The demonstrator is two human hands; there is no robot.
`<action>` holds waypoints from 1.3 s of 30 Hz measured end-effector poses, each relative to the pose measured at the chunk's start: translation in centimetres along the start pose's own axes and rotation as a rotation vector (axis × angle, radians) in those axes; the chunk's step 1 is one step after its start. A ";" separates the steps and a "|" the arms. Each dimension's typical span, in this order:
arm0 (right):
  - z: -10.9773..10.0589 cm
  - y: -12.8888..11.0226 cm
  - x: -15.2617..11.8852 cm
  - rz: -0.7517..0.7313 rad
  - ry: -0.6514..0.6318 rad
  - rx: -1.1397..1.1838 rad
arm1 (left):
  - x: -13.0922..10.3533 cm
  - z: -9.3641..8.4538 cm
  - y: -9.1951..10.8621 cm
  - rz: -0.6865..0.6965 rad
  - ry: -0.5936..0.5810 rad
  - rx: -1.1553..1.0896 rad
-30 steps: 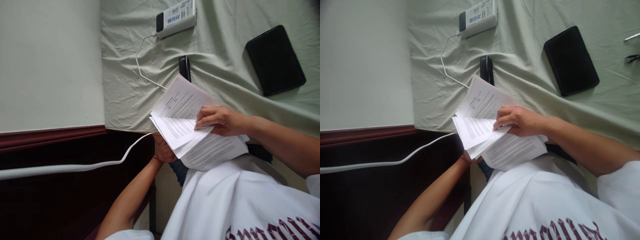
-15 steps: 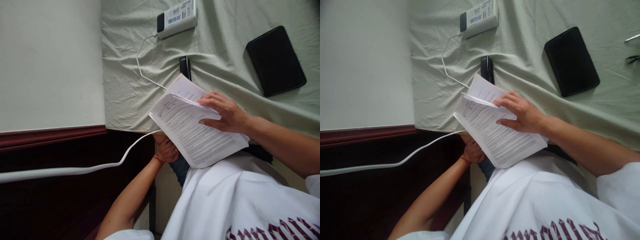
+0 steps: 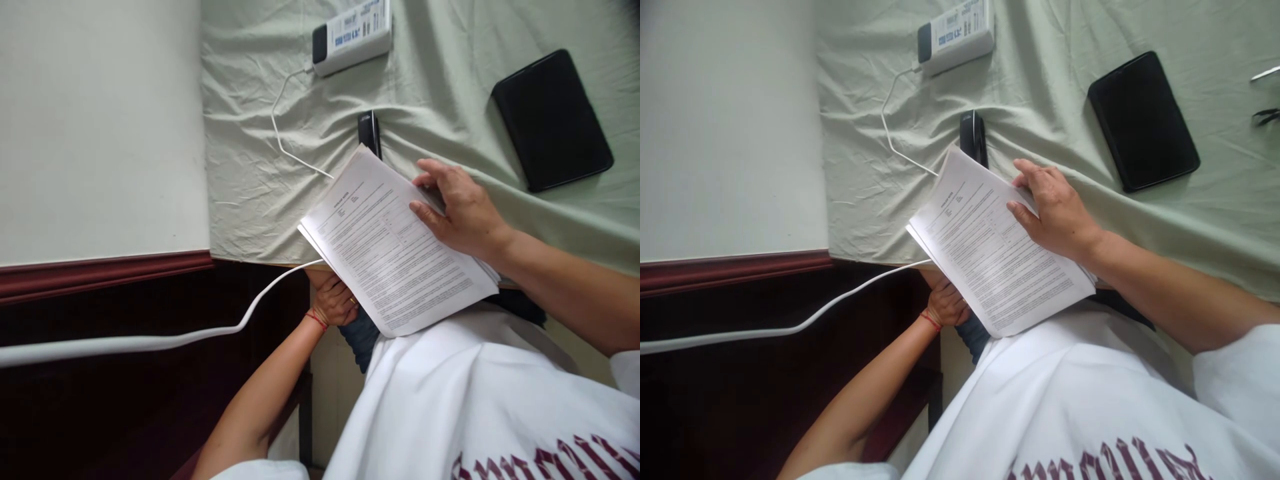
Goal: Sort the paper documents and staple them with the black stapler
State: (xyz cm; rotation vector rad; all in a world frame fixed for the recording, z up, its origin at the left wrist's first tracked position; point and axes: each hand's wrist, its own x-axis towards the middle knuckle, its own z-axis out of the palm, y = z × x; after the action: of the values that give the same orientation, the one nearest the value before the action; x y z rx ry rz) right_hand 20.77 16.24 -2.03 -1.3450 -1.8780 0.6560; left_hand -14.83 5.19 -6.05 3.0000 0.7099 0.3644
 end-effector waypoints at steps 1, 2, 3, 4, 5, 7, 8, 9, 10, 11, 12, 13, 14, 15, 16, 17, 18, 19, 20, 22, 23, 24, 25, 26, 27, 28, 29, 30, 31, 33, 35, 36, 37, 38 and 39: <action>0.1 0.1 0.0 -0.008 -0.002 0.000 | 0.0 0.0 0.0 -0.001 -0.003 0.001; 0.1 0.1 0.0 -0.019 -0.008 0.002 | 0.0 0.0 0.0 -0.001 -0.003 -0.001; 0.1 0.2 -0.1 -0.031 -0.021 0.006 | -0.1 0.1 0.0 0.000 -0.003 -0.004; 0.0 0.2 -0.1 -0.039 -0.039 0.014 | -0.1 0.1 0.0 0.002 -0.002 -0.008; -0.1 0.1 -0.1 -0.041 -0.059 0.028 | -0.1 0.0 0.0 0.003 -0.004 -0.011; -0.4 -0.3 0.0 -0.015 -0.107 0.076 | -0.1 0.0 0.0 -0.018 -0.038 -0.026; -0.7 -0.5 0.0 0.014 -0.134 0.112 | -0.1 -0.1 0.0 -0.045 -0.077 -0.048; -0.9 -0.8 0.0 0.046 -0.165 0.156 | -0.1 -0.1 0.0 -0.081 -0.129 -0.082; -1.2 -1.0 0.1 0.075 -0.198 0.209 | -0.1 -0.2 0.0 -0.124 -0.184 -0.125; -1.4 -1.3 0.2 0.096 -0.235 0.267 | -0.1 -0.2 0.0 -0.166 -0.233 -0.170; -1.6 -1.5 0.3 0.107 -0.275 0.326 | -0.1 -0.3 0.0 -0.200 -0.270 -0.210; -1.8 -1.6 0.5 0.107 -0.315 0.377 | -0.1 -0.3 0.0 -0.222 -0.288 -0.238; -1.9 -1.8 0.6 0.101 -0.354 0.417 | -0.2 -0.3 -0.1 -0.230 -0.290 -0.251; -2.1 -1.8 0.8 0.095 -0.391 0.440 | -0.2 -0.3 -0.1 -0.230 -0.287 -0.256; -2.2 -1.9 0.9 0.094 -0.422 0.447 | -0.2 -0.3 -0.1 -0.226 -0.283 -0.259; -2.3 -2.0 1.1 0.097 -0.447 0.442 | -0.3 -0.3 -0.2 -0.225 -0.286 -0.263; -2.4 -2.0 1.2 0.103 -0.464 0.434 | -0.3 -0.3 -0.2 -0.229 -0.292 -0.270; -2.4 -2.0 1.3 0.111 -0.478 0.426 | -0.3 -0.2 -0.2 -0.235 -0.300 -0.280; -2.5 -2.0 1.3 0.117 -0.489 0.420 | -0.4 -0.2 -0.3 -0.242 -0.304 -0.294; -2.5 -2.0 1.3 0.120 -0.511 0.418 | -0.4 -0.1 -0.4 -0.248 -0.281 -0.326; -2.6 -2.0 1.3 0.121 -0.525 0.417 | -0.4 -0.1 -0.5 -0.245 -0.254 -0.339; -2.6 -2.0 1.3 0.123 -0.536 0.415 | -0.5 0.0 -0.5 -0.237 -0.219 -0.347; -2.6 -2.0 1.3 0.125 -0.546 0.413 | -0.5 0.1 -0.5 -0.224 -0.181 -0.348; -2.5 -1.9 1.3 0.127 -0.553 0.411 | -0.6 0.2 -0.6 -0.206 -0.139 -0.342; -2.5 -1.9 1.3 0.130 -0.558 0.408 | -0.6 0.3 -0.6 -0.183 -0.100 -0.332; -2.5 -1.9 1.4 0.135 -0.561 0.406 | -0.7 0.4 -0.7 -0.157 -0.066 -0.321; -2.4 -1.8 1.4 0.142 -0.563 0.404 | -0.8 0.4 -0.7 -0.129 -0.037 -0.305; -2.4 -1.7 1.5 0.153 -0.566 0.403 | -0.8 0.5 -0.7 -0.099 -0.012 -0.282; -2.3 -1.7 1.5 0.167 -0.570 0.403 | -0.8 0.5 -0.7 -0.070 0.008 -0.251; -2.0 -1.5 1.6 0.206 -0.571 0.415 | -0.8 0.6 -0.6 -0.024 0.025 -0.178; -1.8 -1.4 1.6 0.258 -0.558 0.461 | -0.8 0.5 -0.4 -0.018 0.013 -0.119; -1.6 -1.4 1.6 0.287 -0.546 0.497 | -0.7 0.5 -0.3 -0.024 -0.001 -0.101; -1.5 -1.5 1.7 0.316 -0.529 0.538 | -0.7 0.5 -0.1 -0.031 -0.014 -0.087; -1.5 -1.5 1.7 0.343 -0.510 0.579 | -0.7 0.4 0.0 -0.039 -0.022 -0.072; -1.4 -1.7 1.7 0.368 -0.494 0.618 | -0.6 0.4 0.1 -0.049 -0.027 -0.061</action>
State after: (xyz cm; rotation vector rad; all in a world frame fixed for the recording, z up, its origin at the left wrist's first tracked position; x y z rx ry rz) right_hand 20.64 17.29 0.53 -1.1727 -1.5628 1.7257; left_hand -15.22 4.79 -6.59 2.9185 0.7543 0.3360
